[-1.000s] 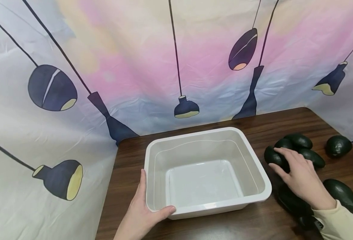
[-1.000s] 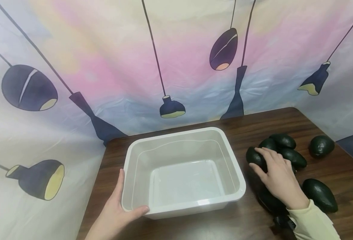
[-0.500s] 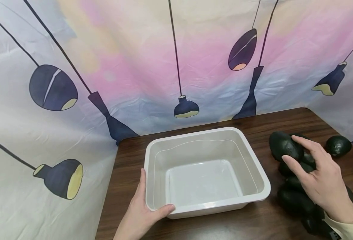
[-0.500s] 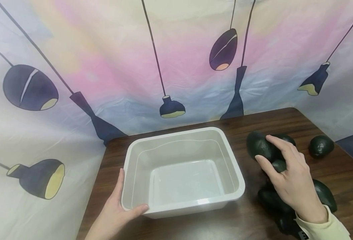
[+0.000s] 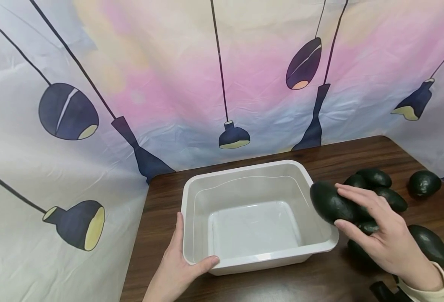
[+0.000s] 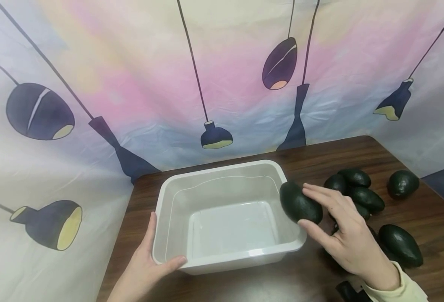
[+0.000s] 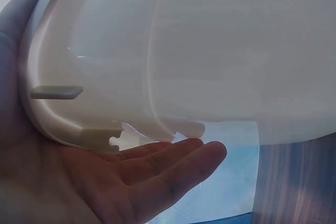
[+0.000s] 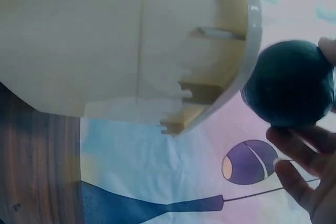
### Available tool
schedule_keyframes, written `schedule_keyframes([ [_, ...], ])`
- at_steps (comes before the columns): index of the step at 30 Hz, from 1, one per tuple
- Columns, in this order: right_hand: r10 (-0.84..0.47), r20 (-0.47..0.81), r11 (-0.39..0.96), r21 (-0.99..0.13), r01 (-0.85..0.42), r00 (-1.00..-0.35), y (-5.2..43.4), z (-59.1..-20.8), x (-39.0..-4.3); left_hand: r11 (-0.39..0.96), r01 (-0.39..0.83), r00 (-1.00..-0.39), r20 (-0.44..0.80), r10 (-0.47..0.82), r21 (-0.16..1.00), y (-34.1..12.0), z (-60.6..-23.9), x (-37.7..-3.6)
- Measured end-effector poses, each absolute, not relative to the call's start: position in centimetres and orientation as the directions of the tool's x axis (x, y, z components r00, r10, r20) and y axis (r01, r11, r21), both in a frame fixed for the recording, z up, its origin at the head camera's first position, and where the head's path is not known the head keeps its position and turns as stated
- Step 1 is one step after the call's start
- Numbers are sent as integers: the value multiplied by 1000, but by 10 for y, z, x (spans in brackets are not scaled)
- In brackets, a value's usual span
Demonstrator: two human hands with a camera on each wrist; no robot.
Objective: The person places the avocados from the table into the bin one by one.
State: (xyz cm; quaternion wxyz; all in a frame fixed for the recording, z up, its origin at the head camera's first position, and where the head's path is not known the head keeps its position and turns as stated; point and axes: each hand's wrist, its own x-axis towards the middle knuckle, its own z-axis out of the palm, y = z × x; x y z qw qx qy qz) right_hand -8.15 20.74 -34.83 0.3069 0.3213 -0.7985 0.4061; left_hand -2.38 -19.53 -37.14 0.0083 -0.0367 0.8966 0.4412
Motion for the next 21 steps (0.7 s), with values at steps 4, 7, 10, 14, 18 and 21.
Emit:
schedule_keyframes([
  [4, -332, 756, 383, -439, -813, -565, 202, -350, -83, 598, -68, -997, -43, -56, 799, -195, -371, -24],
  [7, -367, 745, 378, -428, -821, -557, 200, -353, -84, 597, -64, -998, -40, -54, 800, -195, -372, -24],
  [10, -410, 703, 408, -429, -806, -581, 199, -357, -83, 597, -56, -998, -31, -52, 800, -196, -372, -24],
  [14, -459, 644, 438, -435, -787, -612, 197, -361, -83, 597, -52, -998, -25, -54, 800, -196, -372, -24],
  [18, -478, 638, 433, -428, -794, -604, 194, -362, -84, 595, -62, -998, -35, -57, 801, -196, -371, -24],
  [21, -487, 636, 427, -425, -798, -599, 192, -362, -85, 592, -69, -997, -44, -58, 803, -196, -371, -25],
])
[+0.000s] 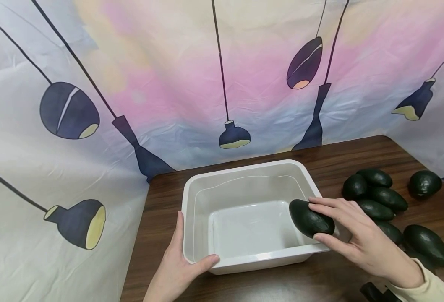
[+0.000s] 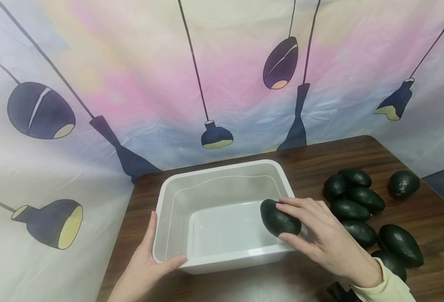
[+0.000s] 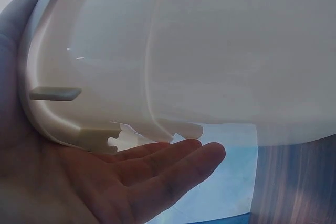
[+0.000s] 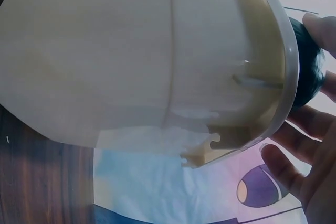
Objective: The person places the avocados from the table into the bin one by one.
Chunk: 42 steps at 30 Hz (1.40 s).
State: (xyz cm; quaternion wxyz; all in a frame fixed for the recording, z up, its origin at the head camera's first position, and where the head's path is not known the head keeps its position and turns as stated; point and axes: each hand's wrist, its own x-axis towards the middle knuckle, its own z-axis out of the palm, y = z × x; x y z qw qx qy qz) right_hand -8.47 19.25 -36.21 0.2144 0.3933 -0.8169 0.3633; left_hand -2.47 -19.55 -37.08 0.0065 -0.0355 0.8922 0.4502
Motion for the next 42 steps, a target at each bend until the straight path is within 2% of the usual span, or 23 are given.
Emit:
schedule_keyframes([
  [16, -513, 567, 483, -430, -763, -644, 191, -363, -85, 581, -68, -997, -40, -60, 811, -196, -372, -26],
  [28, -522, 579, 473, -414, -777, -626, 189, -365, -87, 583, -51, -998, -23, -57, 811, -197, -373, -26],
  [38, -509, 569, 496, -420, -760, -646, 189, -366, -86, 582, -61, -998, -34, -57, 811, -196, -373, -26],
  [42, -506, 597, 465, -419, -780, -622, 188, -366, -86, 581, -60, -998, -35, -54, 812, -197, -373, -26],
])
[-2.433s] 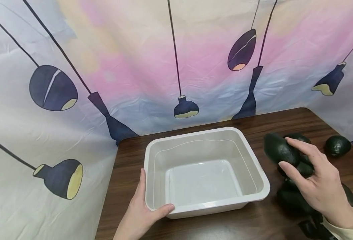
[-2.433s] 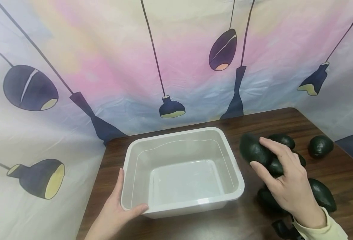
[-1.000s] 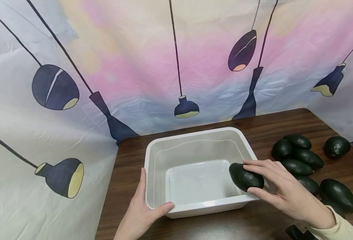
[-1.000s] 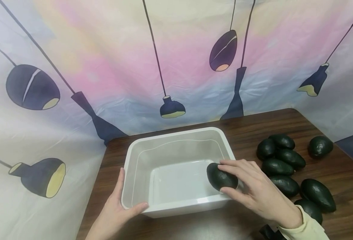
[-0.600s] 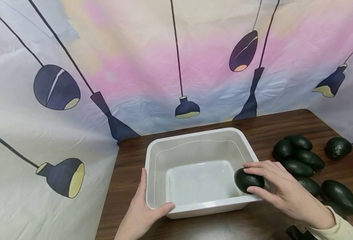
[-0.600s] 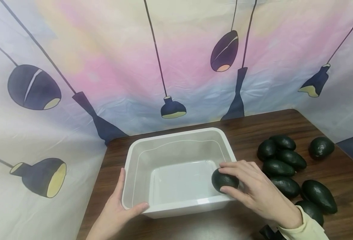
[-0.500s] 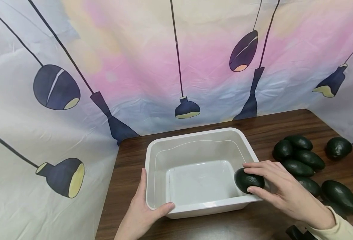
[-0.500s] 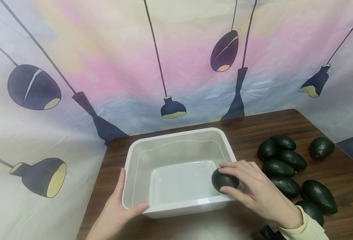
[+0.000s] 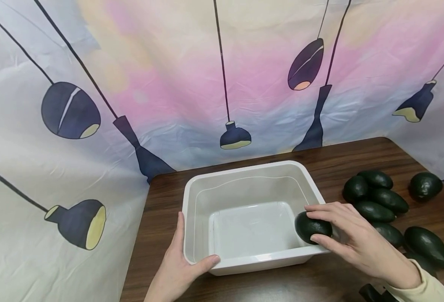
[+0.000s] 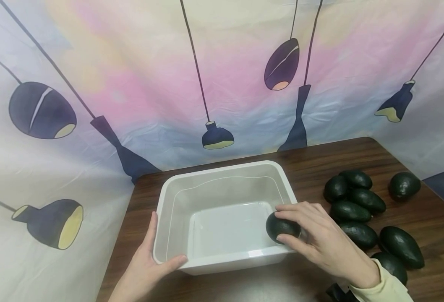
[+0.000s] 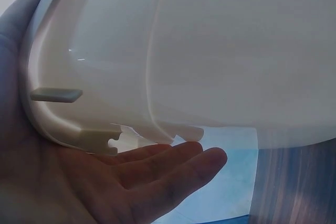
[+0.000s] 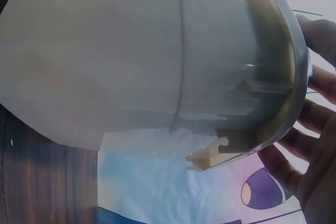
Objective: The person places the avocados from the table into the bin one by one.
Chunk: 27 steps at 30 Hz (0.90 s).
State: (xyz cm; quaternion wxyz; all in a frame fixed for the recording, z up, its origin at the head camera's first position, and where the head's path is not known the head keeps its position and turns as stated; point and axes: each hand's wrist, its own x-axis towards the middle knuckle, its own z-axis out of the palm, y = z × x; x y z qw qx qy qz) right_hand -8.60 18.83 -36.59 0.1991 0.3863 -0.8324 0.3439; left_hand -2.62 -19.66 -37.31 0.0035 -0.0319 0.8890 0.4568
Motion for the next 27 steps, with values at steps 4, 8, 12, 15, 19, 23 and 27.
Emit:
schedule_keyframes([
  [4, -487, 663, 401, -409, -820, -569, 188, -364, -86, 581, -60, -998, -32, -58, 812, -197, -373, -26],
  [8, -464, 694, 380, -406, -831, -551, 190, -361, -86, 576, -54, -998, -25, -58, 816, -197, -373, -26],
  [12, -429, 696, 401, -424, -812, -575, 195, -361, -84, 572, -48, -998, -20, -56, 819, -197, -374, -25],
  [15, -388, 706, 418, -437, -796, -592, 202, -362, -83, 574, -52, -998, -23, -58, 817, -196, -374, -26],
  [19, -338, 676, 519, -447, -729, -655, 216, -367, -81, 572, -62, -998, -32, -62, 818, -195, -374, -26],
  [23, -271, 573, 674, -461, -577, -774, 233, -380, -79, 568, -66, -997, -35, -65, 820, -195, -373, -26],
  [27, -214, 438, 759, -488, -430, -873, 250, -401, -76, 571, -78, -997, -48, -68, 817, -195, -371, -25],
])
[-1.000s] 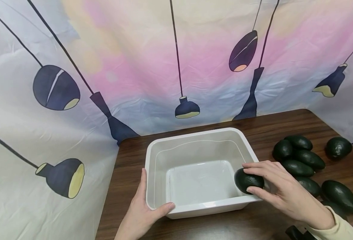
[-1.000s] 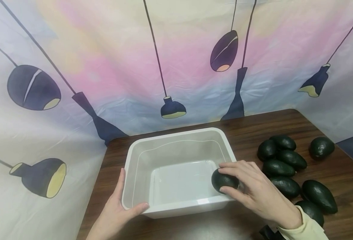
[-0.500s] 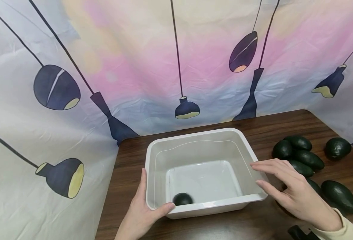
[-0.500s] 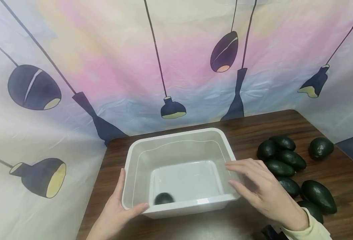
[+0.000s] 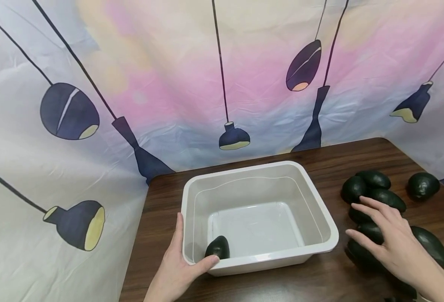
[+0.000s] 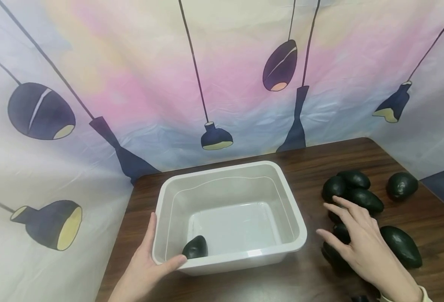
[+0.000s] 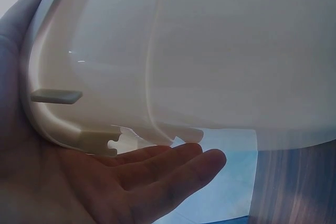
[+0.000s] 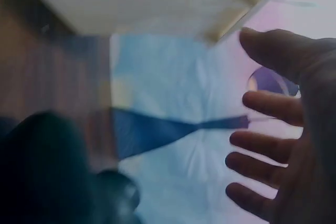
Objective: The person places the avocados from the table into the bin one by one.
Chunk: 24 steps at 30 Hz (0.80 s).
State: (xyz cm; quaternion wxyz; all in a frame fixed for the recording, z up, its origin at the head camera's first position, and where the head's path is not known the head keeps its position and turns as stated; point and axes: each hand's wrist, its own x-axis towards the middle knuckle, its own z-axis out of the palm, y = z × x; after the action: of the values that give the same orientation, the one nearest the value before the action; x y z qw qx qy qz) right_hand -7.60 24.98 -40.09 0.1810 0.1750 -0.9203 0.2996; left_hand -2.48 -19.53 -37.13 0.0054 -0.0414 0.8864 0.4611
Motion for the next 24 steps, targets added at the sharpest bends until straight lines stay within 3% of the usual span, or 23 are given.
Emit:
schedule_keyframes([
  [5, -165, 260, 822, -497, -278, -951, 266, -431, -72, 567, -85, -996, -56, -69, 819, -196, -370, -23],
  [10, -153, 165, 855, -472, -215, -974, 274, -449, -71, 571, -70, -997, -39, -66, 818, -195, -371, -24],
  [24, -194, 240, 912, -312, -265, -951, 280, -460, -69, 573, -73, -997, -46, -62, 817, -194, -371, -25],
])
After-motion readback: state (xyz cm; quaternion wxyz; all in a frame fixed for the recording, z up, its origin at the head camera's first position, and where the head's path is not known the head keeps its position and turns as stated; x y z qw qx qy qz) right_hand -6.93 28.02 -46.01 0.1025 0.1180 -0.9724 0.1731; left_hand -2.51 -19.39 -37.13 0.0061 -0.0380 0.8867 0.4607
